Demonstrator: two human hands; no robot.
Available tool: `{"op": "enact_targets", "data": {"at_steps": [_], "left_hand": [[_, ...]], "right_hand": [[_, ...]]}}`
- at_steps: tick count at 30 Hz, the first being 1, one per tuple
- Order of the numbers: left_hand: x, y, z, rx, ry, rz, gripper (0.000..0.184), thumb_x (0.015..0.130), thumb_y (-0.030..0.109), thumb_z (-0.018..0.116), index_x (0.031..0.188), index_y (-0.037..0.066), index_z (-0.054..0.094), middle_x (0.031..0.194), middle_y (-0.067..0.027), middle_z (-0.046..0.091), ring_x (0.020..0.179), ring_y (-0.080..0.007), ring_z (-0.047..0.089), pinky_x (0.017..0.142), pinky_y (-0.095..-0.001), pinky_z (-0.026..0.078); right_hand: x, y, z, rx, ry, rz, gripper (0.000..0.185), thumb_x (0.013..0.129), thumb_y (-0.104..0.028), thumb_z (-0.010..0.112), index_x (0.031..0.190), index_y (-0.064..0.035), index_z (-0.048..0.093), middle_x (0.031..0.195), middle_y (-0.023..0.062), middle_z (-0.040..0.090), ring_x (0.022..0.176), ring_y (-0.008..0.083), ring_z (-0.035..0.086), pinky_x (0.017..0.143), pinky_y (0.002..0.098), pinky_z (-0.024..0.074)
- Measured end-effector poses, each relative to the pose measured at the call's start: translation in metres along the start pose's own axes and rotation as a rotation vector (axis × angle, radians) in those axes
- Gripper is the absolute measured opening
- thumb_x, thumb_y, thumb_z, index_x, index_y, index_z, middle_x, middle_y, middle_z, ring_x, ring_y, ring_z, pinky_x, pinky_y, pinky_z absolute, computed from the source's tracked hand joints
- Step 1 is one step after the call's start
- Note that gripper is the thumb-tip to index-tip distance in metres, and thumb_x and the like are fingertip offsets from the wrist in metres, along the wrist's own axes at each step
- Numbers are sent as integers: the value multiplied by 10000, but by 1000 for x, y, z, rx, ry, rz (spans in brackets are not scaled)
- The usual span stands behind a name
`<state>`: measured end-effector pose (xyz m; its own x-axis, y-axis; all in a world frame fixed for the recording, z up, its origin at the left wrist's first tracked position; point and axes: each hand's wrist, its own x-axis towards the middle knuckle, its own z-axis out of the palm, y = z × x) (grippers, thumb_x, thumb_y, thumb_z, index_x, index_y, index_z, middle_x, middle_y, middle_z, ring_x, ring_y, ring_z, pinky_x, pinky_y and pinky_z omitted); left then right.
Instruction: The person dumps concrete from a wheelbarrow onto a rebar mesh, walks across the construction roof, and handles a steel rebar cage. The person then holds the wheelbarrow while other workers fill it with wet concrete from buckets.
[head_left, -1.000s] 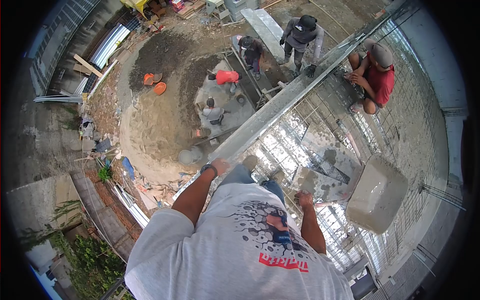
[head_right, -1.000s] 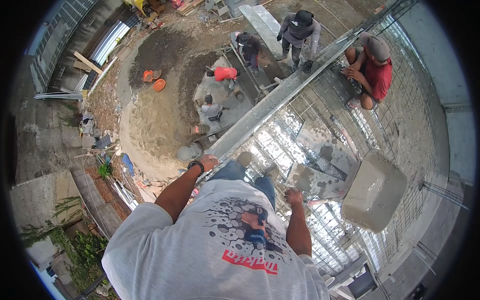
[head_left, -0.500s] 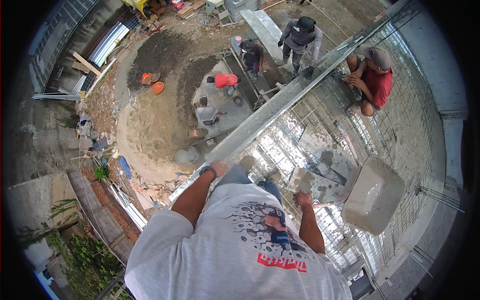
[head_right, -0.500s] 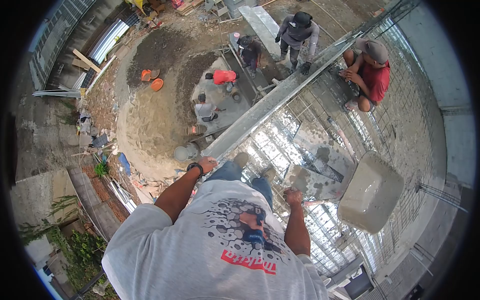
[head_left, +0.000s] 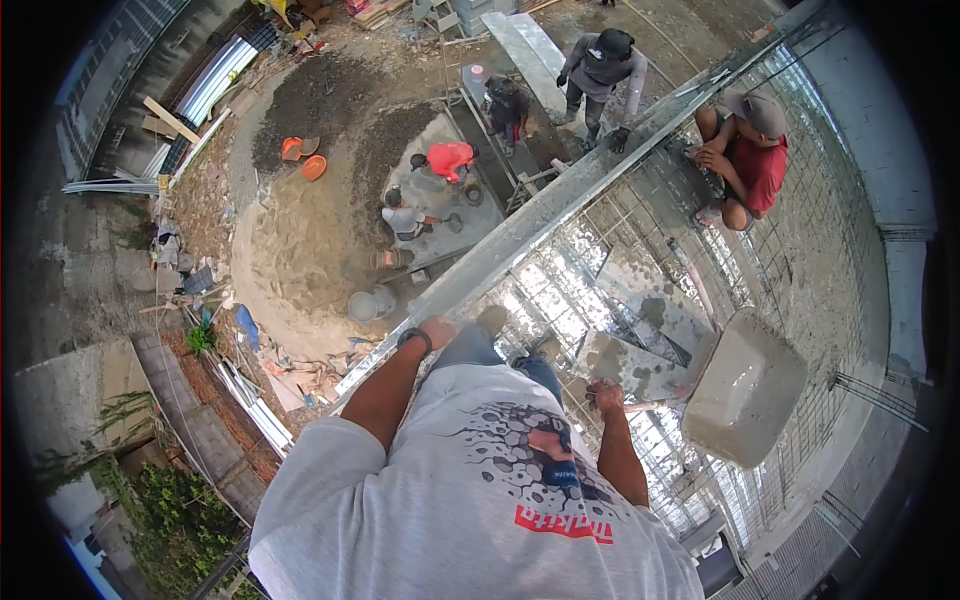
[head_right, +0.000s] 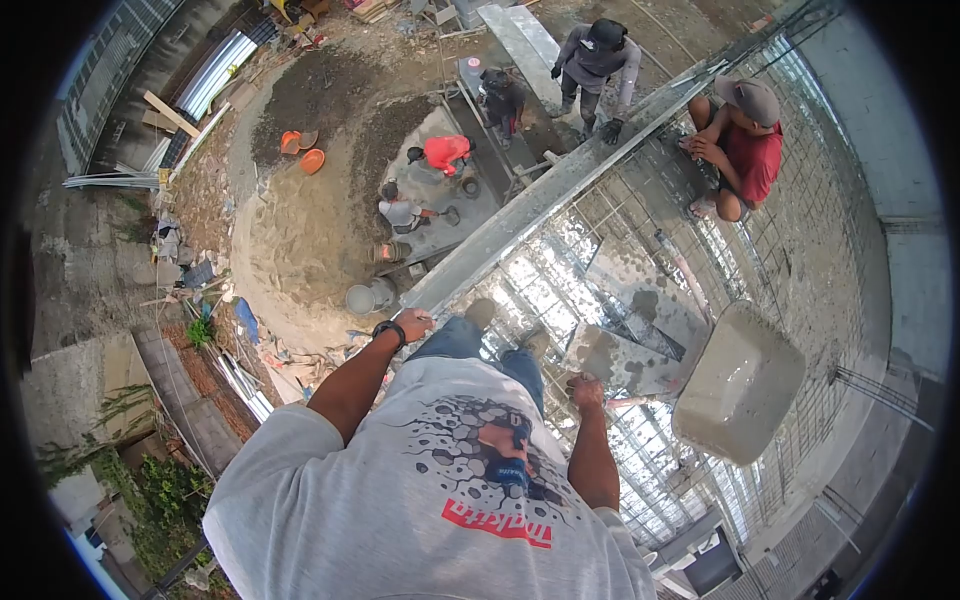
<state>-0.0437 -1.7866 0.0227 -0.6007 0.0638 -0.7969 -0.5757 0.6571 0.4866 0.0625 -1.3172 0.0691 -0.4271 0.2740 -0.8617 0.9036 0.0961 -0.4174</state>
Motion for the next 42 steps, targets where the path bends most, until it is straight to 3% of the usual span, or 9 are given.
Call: {"op": "enact_targets", "data": {"at_steps": [3,6,12,24,27,33,42], "left_hand": [[-1,3,-2,32,26,60,403,788,344,694,1030,22,679,814,-129,698,687,-194,670,674,-336,516],[-10,13,-6,-6,-42,-13,419,745,417,603,993,97,712,978,-176,687,962,-331,643,852,-391,488],[-17,16,-5,49,34,114,370,749,384,631,974,101,714,1012,-173,676,977,-336,632,848,-400,486],[11,-14,9,0,-15,19,423,734,404,655,1054,130,696,1088,-155,662,1042,-318,617,905,-372,478],[16,-21,10,-8,-4,54,407,773,296,700,1079,30,662,880,-119,705,763,-194,671,741,-326,512],[-4,-3,-5,90,15,52,414,751,319,708,1076,66,668,958,-166,691,924,-256,650,827,-354,481],[2,-16,3,85,53,116,412,750,290,714,1068,34,661,945,-155,696,883,-244,660,804,-337,499]], "right_hand": [[6,-3,0,32,27,14,153,894,-190,577,943,-50,611,828,84,661,644,191,631,509,340,483],[7,-5,-1,24,30,1,153,892,-194,583,943,-53,611,829,77,658,657,184,628,518,338,479],[2,-4,-2,-16,31,-4,167,889,-193,589,943,-37,612,829,84,655,655,198,623,518,354,505],[-3,-9,0,-26,12,-7,175,892,-199,585,936,-34,619,833,96,660,642,193,631,489,343,506],[-5,-11,1,-55,12,-29,176,889,-200,589,945,-36,619,847,96,662,649,194,637,484,337,501],[-3,-9,5,-46,21,-13,187,878,-176,595,970,-16,624,834,107,692,662,179,665,541,300,499],[-12,-11,11,-40,6,4,198,877,-188,597,971,-15,620,829,107,692,668,199,670,560,310,508]]}}
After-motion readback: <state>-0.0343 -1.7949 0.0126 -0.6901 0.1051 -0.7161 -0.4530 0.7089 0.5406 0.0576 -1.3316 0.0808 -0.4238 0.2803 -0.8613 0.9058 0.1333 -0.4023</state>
